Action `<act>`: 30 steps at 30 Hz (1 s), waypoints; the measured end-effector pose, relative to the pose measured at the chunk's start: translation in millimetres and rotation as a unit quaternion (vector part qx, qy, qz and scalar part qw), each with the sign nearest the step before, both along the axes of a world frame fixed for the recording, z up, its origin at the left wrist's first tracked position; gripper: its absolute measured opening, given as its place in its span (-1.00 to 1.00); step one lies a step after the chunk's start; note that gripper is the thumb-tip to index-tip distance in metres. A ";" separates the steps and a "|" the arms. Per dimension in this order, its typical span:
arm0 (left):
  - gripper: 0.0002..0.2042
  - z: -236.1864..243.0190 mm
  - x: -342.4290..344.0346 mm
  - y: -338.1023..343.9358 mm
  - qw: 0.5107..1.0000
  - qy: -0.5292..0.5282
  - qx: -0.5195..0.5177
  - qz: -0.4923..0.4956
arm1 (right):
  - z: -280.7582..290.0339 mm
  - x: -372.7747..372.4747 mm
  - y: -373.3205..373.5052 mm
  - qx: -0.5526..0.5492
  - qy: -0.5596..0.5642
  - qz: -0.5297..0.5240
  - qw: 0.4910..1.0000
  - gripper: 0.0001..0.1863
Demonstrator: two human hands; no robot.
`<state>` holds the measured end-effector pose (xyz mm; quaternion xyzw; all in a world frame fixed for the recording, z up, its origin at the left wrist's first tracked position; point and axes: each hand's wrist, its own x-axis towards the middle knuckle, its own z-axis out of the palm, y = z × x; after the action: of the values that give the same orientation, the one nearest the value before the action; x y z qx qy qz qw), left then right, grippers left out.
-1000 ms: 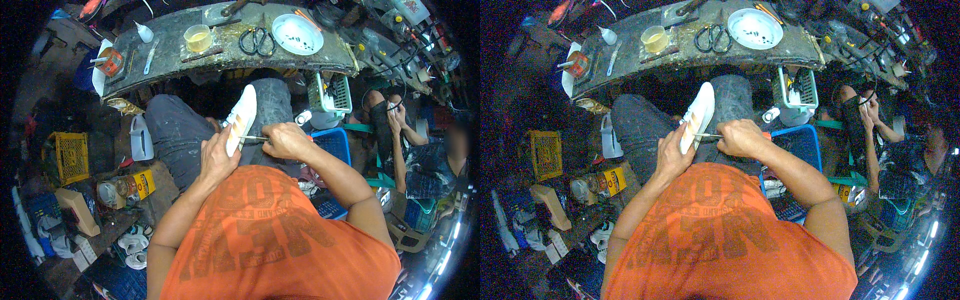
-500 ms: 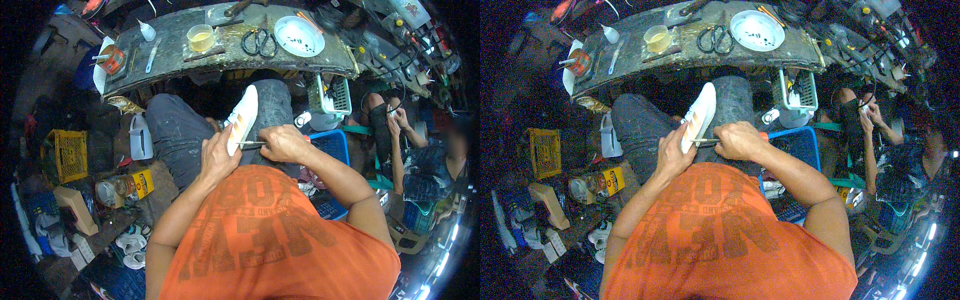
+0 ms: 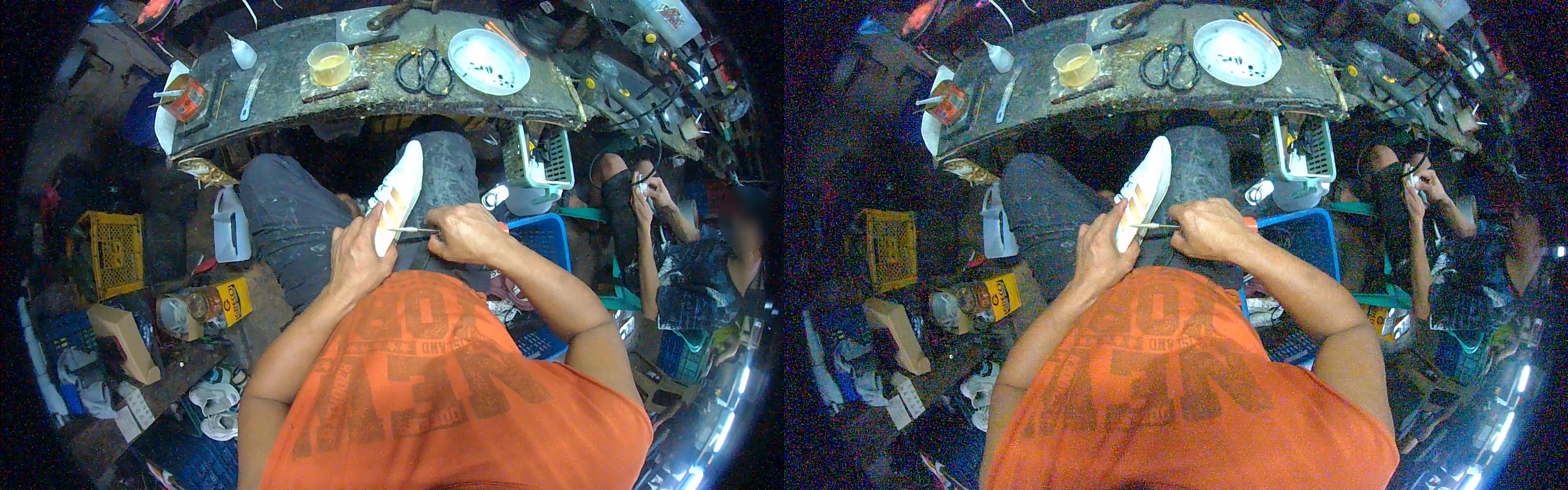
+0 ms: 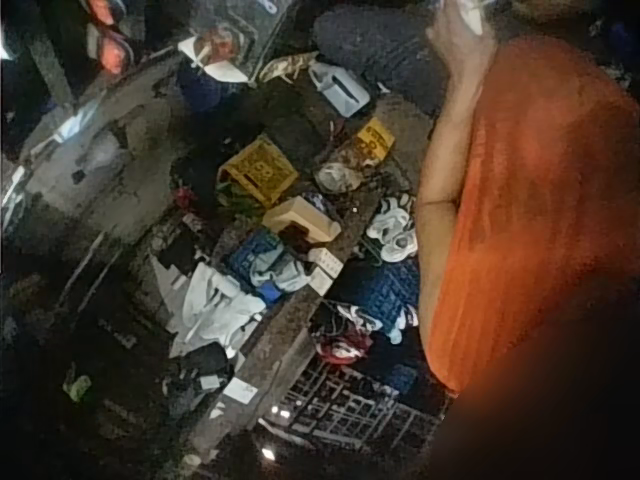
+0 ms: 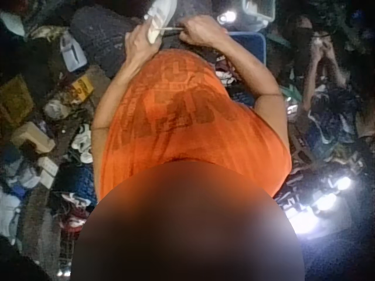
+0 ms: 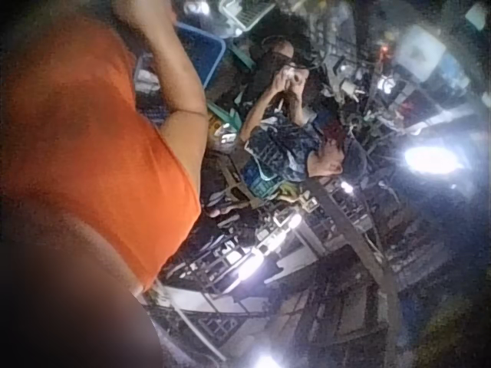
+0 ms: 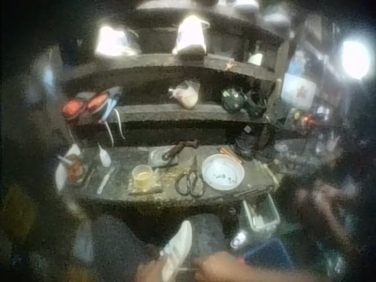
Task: The person holds a white shoe sole on their lap and uses a small metal tool to scrape and clean the surface. They then apply a substance from a red bottle onto the sole and continue scraping. The person flips the sole over to work on the other side.
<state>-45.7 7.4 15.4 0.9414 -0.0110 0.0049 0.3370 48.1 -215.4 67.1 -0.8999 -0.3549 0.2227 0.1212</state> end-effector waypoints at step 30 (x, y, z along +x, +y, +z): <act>0.03 -1.2 5.8 4.8 0.869 0.217 -0.441 -0.050 | -0.2 -14.2 -42.7 -0.004 0.017 -0.059 0.998 -0.68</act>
<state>-39.9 12.1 14.2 0.6700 0.0190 -0.2123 0.7111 33.9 -258.0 66.9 -0.9157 -0.2983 0.2322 0.1367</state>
